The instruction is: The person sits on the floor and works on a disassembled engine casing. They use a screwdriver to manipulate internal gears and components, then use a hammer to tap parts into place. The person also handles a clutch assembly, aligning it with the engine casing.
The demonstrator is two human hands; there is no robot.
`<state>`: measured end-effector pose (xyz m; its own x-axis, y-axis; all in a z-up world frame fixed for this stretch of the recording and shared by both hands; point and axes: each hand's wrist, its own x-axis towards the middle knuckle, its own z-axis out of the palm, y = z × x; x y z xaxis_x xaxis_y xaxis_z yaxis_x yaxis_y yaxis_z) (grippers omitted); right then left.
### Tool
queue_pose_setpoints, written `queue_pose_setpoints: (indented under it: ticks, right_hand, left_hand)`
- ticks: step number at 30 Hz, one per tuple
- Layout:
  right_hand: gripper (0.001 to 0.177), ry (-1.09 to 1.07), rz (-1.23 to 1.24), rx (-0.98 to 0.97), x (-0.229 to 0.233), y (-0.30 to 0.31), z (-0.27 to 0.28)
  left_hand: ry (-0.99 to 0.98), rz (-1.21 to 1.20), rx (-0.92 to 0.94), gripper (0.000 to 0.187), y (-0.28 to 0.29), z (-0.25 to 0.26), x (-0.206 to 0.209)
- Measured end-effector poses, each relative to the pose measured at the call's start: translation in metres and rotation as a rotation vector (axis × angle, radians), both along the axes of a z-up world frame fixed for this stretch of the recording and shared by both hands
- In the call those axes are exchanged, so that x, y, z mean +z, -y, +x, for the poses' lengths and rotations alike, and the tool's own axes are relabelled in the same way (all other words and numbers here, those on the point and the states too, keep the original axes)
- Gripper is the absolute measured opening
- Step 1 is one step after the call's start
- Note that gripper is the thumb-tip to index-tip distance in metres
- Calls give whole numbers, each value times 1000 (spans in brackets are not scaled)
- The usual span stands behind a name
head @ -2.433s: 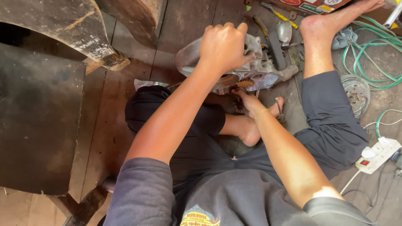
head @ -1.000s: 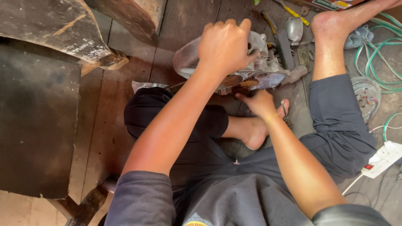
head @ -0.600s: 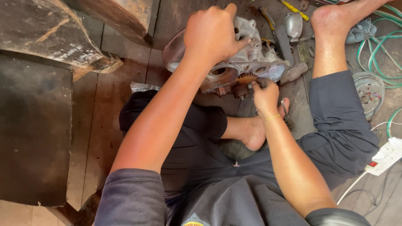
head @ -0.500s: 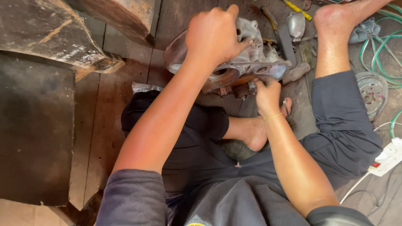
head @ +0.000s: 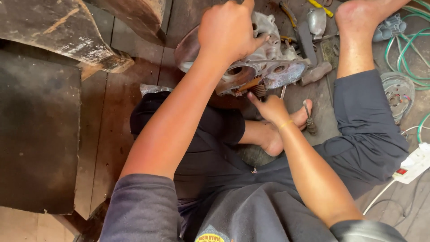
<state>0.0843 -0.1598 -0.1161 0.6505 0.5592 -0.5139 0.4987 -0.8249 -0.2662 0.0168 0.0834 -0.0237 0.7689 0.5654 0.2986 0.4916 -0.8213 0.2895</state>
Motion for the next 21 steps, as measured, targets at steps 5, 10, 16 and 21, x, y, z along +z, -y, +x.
queue_pose_setpoints:
  ticks: [5, 10, 16, 21]
  right_hand:
    - [71, -1398, 373, -819, -27, 5, 20]
    - [41, -1228, 370, -956, -54, 4, 15]
    - [34, -813, 344, -976, -10, 6, -17]
    - [52, -1154, 346, -1046, -26, 32, -12]
  left_hand:
    - [5, 36, 18, 56, 9, 0, 2]
    - [28, 51, 22, 55, 13, 2, -1]
    - [-42, -23, -29, 61, -3, 7, -6]
    - [-50, -64, -98, 62, -12, 9, -12]
